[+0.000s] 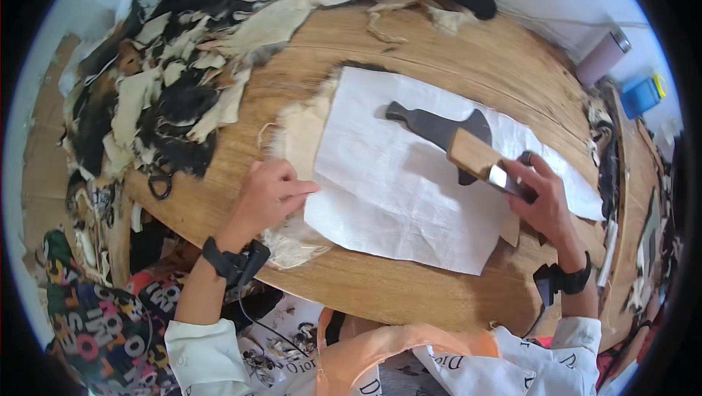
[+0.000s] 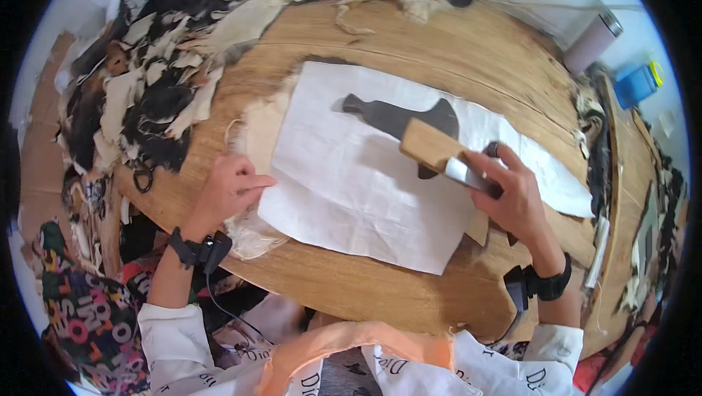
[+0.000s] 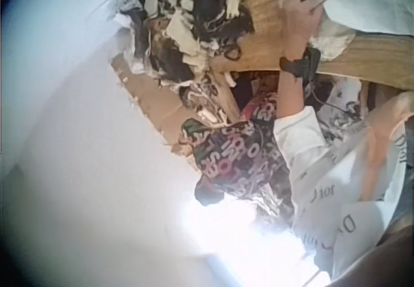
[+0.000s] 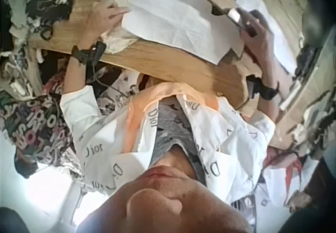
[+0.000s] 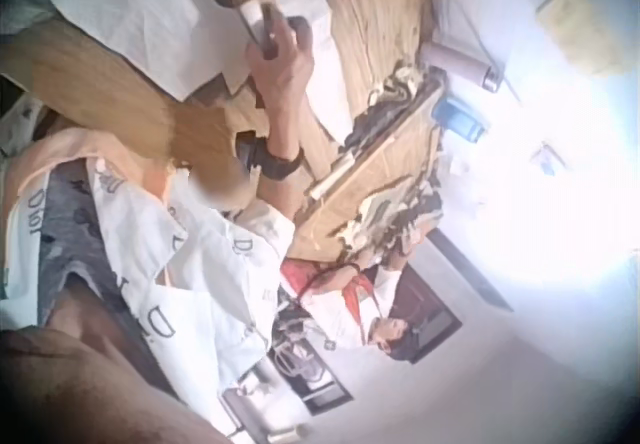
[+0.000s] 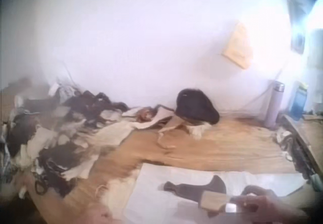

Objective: Scraping and hand-sewing fur hides on a wooden workbench in a workshop.

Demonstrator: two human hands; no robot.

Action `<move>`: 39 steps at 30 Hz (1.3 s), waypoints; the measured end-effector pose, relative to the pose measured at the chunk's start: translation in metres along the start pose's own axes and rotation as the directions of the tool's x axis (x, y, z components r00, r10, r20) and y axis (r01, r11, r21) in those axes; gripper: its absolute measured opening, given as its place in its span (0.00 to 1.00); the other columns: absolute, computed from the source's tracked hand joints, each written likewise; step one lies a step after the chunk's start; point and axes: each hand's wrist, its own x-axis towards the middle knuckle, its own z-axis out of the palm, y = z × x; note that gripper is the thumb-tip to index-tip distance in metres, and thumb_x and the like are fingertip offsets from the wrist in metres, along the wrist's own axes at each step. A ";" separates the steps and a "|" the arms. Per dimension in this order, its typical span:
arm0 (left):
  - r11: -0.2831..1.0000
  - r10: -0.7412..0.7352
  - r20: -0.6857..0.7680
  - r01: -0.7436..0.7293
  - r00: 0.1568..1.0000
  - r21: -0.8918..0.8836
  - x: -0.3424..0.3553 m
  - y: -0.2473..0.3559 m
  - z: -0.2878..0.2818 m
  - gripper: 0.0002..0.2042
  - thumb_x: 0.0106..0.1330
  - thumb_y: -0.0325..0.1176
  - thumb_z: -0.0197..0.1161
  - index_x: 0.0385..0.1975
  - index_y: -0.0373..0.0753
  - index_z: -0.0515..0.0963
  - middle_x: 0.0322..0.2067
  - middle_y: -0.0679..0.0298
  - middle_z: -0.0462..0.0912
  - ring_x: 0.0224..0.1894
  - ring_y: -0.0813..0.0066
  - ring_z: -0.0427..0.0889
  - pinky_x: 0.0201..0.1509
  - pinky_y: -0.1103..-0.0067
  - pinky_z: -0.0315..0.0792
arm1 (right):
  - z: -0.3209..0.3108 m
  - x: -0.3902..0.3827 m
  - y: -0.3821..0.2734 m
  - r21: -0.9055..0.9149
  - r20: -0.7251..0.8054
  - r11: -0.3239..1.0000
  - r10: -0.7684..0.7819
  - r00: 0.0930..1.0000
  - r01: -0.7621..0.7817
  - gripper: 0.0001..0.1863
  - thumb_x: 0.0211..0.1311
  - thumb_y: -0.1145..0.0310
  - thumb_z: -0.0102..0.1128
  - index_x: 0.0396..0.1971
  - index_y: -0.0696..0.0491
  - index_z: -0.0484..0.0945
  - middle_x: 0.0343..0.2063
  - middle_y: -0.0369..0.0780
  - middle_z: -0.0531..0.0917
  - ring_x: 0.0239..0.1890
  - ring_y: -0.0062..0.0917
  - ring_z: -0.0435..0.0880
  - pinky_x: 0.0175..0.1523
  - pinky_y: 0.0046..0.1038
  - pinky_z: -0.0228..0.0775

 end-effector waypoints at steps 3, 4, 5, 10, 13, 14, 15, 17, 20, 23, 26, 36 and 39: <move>0.999 -0.011 0.025 0.011 1.000 -0.035 -0.009 -0.005 0.006 0.12 0.49 0.26 0.60 0.32 0.49 0.84 0.20 0.63 0.73 0.24 0.65 0.73 0.31 0.74 0.66 | 0.012 -0.004 0.009 -0.043 0.008 0.999 0.030 1.000 -0.030 0.24 0.42 0.76 0.64 0.45 0.51 0.78 0.37 0.40 0.75 0.27 0.29 0.79 0.32 0.25 0.72; 0.999 -0.024 0.015 0.025 1.000 -0.034 -0.012 -0.009 0.009 0.12 0.49 0.26 0.60 0.32 0.49 0.84 0.20 0.63 0.73 0.24 0.65 0.73 0.31 0.74 0.66 | 0.015 -0.004 0.009 -0.054 0.011 0.996 0.068 0.998 -0.067 0.24 0.42 0.76 0.65 0.45 0.51 0.78 0.37 0.39 0.75 0.27 0.29 0.79 0.32 0.25 0.72; 0.995 -0.050 -0.031 0.047 0.998 -0.088 -0.017 -0.011 0.010 0.11 0.51 0.26 0.59 0.33 0.47 0.83 0.19 0.60 0.73 0.23 0.64 0.73 0.29 0.74 0.66 | 0.015 -0.003 0.007 -0.028 -0.005 0.997 0.076 0.997 -0.076 0.20 0.42 0.77 0.65 0.40 0.55 0.78 0.40 0.39 0.76 0.27 0.27 0.79 0.31 0.24 0.72; 0.884 -0.413 -0.133 0.361 0.901 -0.298 -0.031 -0.009 -0.012 0.10 0.54 0.27 0.58 0.35 0.42 0.82 0.20 0.56 0.75 0.23 0.63 0.75 0.27 0.74 0.67 | 0.005 0.027 -0.008 0.057 -0.105 0.998 0.000 0.994 0.006 0.11 0.44 0.81 0.63 0.31 0.62 0.77 0.40 0.40 0.78 0.22 0.17 0.77 0.29 0.17 0.67; 0.881 -0.451 -0.153 0.413 0.879 -0.229 -0.034 -0.001 -0.022 0.10 0.61 0.28 0.56 0.40 0.38 0.80 0.22 0.63 0.77 0.25 0.79 0.75 0.29 0.82 0.68 | -0.006 0.052 0.003 -0.021 -0.033 0.999 -0.036 0.999 0.035 0.10 0.52 0.73 0.62 0.35 0.61 0.78 0.28 0.37 0.79 0.18 0.13 0.73 0.24 0.16 0.62; 0.766 -0.550 -0.048 0.481 0.834 -0.428 -0.036 0.009 -0.015 0.11 0.62 0.28 0.55 0.43 0.37 0.78 0.23 0.64 0.78 0.25 0.81 0.75 0.30 0.83 0.69 | -0.005 0.065 -0.001 0.457 0.046 0.888 0.038 0.998 -0.055 0.12 0.57 0.68 0.58 0.37 0.60 0.77 0.23 0.35 0.76 0.16 0.12 0.69 0.22 0.16 0.59; 0.606 -0.615 0.075 0.531 0.785 -0.592 -0.038 0.018 -0.011 0.12 0.64 0.29 0.54 0.45 0.36 0.77 0.25 0.65 0.79 0.25 0.83 0.75 0.30 0.85 0.70 | -0.004 0.079 -0.010 0.817 0.138 0.557 0.062 0.989 -0.149 0.15 0.62 0.62 0.54 0.40 0.59 0.76 0.17 0.33 0.74 0.14 0.10 0.66 0.20 0.15 0.55; 0.654 -0.576 0.081 0.518 0.813 -0.551 -0.047 0.029 -0.009 0.13 0.65 0.30 0.53 0.46 0.35 0.76 0.25 0.65 0.79 0.25 0.84 0.75 0.31 0.85 0.70 | 0.028 0.115 -0.043 0.989 0.083 -0.135 0.117 0.990 -0.067 0.18 0.67 0.55 0.44 0.37 0.56 0.74 0.14 0.32 0.68 0.10 0.13 0.57 0.21 0.18 0.52; 0.590 -0.510 0.198 0.508 0.837 -0.627 -0.038 0.052 -0.002 0.13 0.65 0.34 0.55 0.46 0.35 0.77 0.23 0.65 0.79 0.23 0.85 0.75 0.29 0.85 0.70 | 0.046 0.132 -0.041 0.943 0.174 -0.255 -0.167 0.970 -0.213 0.13 0.66 0.61 0.47 0.33 0.54 0.75 0.16 0.33 0.71 0.15 0.14 0.64 0.23 0.19 0.55; 0.547 -0.431 0.211 0.439 0.878 -0.712 -0.030 0.054 0.002 0.14 0.65 0.38 0.57 0.45 0.36 0.78 0.20 0.67 0.79 0.22 0.85 0.75 0.26 0.84 0.69 | 0.046 0.115 -0.052 0.756 0.119 0.633 0.119 0.986 -0.168 0.08 0.58 0.67 0.56 0.31 0.56 0.76 0.16 0.35 0.72 0.17 0.20 0.69 0.25 0.23 0.60; 0.629 -0.329 0.156 0.339 0.931 -0.699 -0.005 0.061 -0.025 0.16 0.64 0.39 0.57 0.48 0.38 0.76 0.24 0.68 0.80 0.24 0.85 0.77 0.26 0.85 0.69 | 0.023 0.084 -0.052 -0.050 0.030 0.993 -0.108 0.994 0.109 0.11 0.48 0.70 0.64 0.32 0.58 0.77 0.18 0.38 0.72 0.20 0.27 0.72 0.27 0.26 0.64; 0.671 -0.087 0.167 0.181 0.982 -0.719 0.132 0.067 -0.042 0.24 0.65 0.38 0.55 0.60 0.39 0.64 0.57 0.63 0.70 0.54 0.76 0.73 0.41 0.85 0.71 | 0.000 -0.008 0.033 -0.104 -0.059 0.994 -0.042 0.997 0.036 0.27 0.38 0.69 0.69 0.45 0.53 0.75 0.36 0.44 0.79 0.30 0.38 0.80 0.35 0.33 0.73; 0.767 -0.119 0.217 0.229 0.969 -0.599 0.160 0.057 -0.032 0.28 0.65 0.43 0.55 0.63 0.42 0.59 0.57 0.64 0.70 0.52 0.76 0.73 0.43 0.83 0.72 | 0.000 -0.002 0.040 -0.253 0.052 0.967 -0.003 0.999 0.016 0.25 0.40 0.72 0.63 0.46 0.49 0.75 0.34 0.43 0.78 0.31 0.38 0.79 0.34 0.33 0.73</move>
